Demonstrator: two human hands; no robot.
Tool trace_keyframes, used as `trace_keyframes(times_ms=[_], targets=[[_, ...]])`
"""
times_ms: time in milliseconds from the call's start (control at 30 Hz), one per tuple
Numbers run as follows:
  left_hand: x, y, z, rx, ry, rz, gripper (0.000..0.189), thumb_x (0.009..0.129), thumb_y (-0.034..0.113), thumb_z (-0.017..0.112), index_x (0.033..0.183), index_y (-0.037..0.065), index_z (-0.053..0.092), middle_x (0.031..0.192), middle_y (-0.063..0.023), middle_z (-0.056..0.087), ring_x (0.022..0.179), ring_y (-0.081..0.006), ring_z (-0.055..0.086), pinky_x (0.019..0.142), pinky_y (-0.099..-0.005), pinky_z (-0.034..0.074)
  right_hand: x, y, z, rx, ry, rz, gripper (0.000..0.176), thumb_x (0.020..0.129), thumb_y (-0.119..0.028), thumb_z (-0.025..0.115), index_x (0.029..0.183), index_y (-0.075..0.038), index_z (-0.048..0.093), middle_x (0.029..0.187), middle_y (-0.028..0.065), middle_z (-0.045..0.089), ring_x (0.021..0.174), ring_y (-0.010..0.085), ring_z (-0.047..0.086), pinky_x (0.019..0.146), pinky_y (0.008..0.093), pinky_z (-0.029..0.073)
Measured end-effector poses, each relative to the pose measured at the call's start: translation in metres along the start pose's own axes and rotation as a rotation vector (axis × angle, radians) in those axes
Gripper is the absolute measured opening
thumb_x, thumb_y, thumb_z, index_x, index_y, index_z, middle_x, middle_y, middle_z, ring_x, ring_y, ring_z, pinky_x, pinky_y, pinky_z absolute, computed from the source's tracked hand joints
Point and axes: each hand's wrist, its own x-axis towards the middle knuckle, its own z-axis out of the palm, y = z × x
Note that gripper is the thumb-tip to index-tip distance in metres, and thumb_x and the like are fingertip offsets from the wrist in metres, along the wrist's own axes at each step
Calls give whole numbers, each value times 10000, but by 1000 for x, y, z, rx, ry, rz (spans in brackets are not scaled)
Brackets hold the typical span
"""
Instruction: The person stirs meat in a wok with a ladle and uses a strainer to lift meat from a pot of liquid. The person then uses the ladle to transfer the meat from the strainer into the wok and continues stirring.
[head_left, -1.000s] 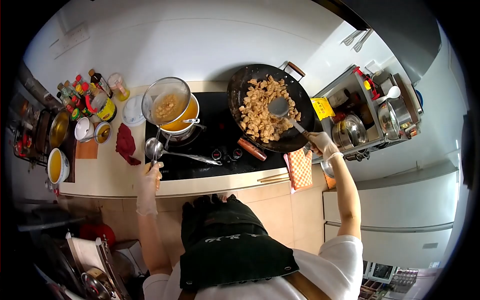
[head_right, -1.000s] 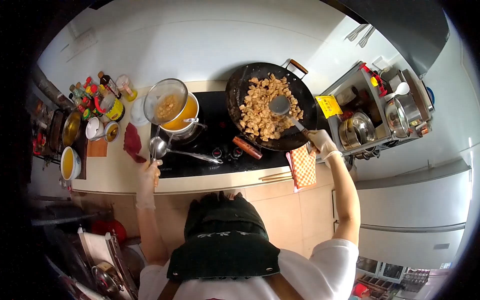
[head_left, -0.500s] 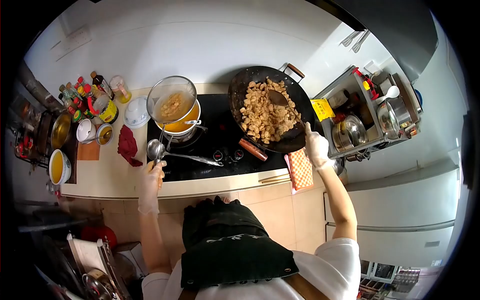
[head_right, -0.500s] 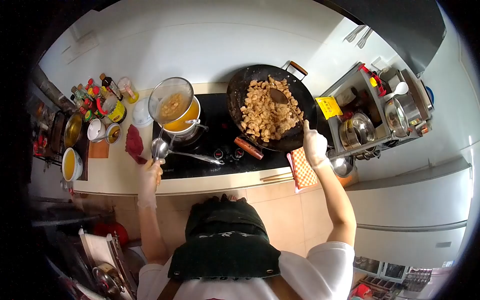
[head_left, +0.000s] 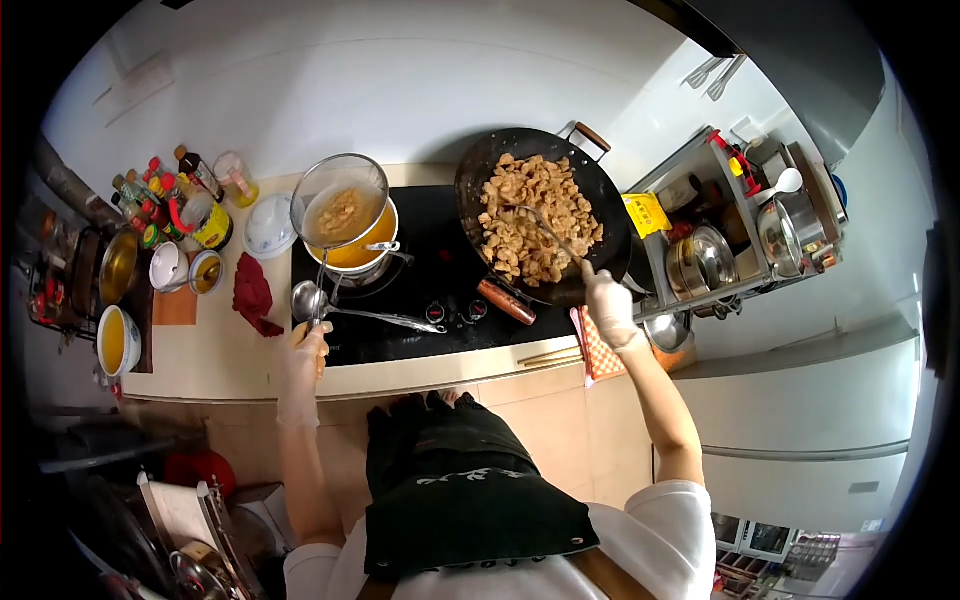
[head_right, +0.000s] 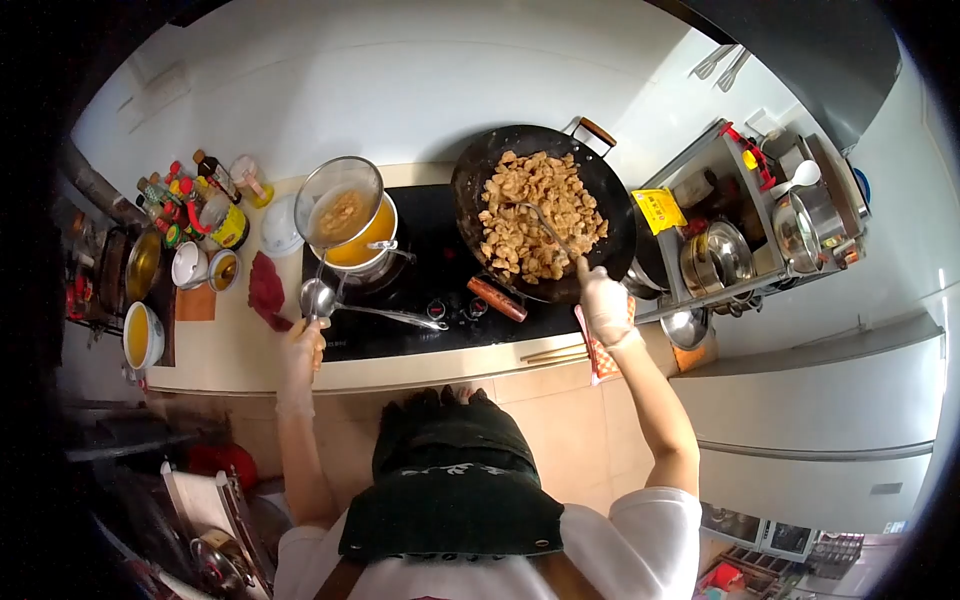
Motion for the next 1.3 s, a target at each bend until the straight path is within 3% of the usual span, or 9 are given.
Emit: trace_keyframes(times_ms=[267,367,467,533,567,667,733,1200,1300], targets=[[11,-7,6,-49,32,-27,216,944,185,501,962,25,645,578,44,436,396,-31,336,365,-205,238,-52,-2,-75,-45,-118,-33,458,845,-21,523,1289,-131,552,778,144,600,518,245,623,459,305,520],[12,-5,7,-23,19,-20,216,951,186,489,950,33,642,581,46,451,391,-23,341,366,-204,260,-45,-25,-35,-178,-38,-70,501,841,-53,521,1332,-152,504,808,124,599,706,254,660,802,502,510],[10,2,10,2,28,-20,208,942,192,501,949,43,645,580,48,455,387,-24,344,365,-203,262,-39,-17,-25,-79,-76,-25,488,833,-38,526,1309,-146,532,762,107,572,651,251,628,711,430,529],[9,9,11,17,35,-30,200,935,193,508,946,49,647,579,49,456,387,-25,348,365,-202,263,-41,-10,-45,152,-108,110,475,830,-23,533,1297,-111,540,825,115,595,739,267,652,896,549,471],[8,10,12,17,41,-39,196,932,193,512,944,52,648,578,49,457,387,-25,350,365,-201,264,-48,-5,-48,250,19,97,481,807,7,555,1274,-107,556,810,125,591,665,276,640,840,417,524],[8,7,12,0,39,-39,192,924,190,516,947,52,648,576,49,459,385,-27,357,362,-201,270,-59,-11,-70,235,-5,135,489,798,24,550,1261,-130,570,723,106,548,566,268,611,806,399,540],[6,9,14,18,49,-51,191,919,191,519,942,51,648,575,48,462,380,-28,359,359,-201,274,-54,-23,-80,-10,16,-28,547,795,34,532,1317,-128,540,875,198,626,592,287,644,521,327,528],[7,2,9,19,28,-26,214,932,211,506,949,55,652,590,52,460,394,-24,353,373,-201,281,-69,-16,-101,10,-167,60,603,785,43,518,1313,-247,545,849,151,626,522,238,616,464,314,503],[7,5,12,49,29,-43,222,936,213,500,949,54,653,596,51,462,399,-23,352,385,-200,285,-77,-28,-40,-176,-34,-71,507,803,22,539,1300,-76,536,675,87,550,464,180,575,452,320,497]])
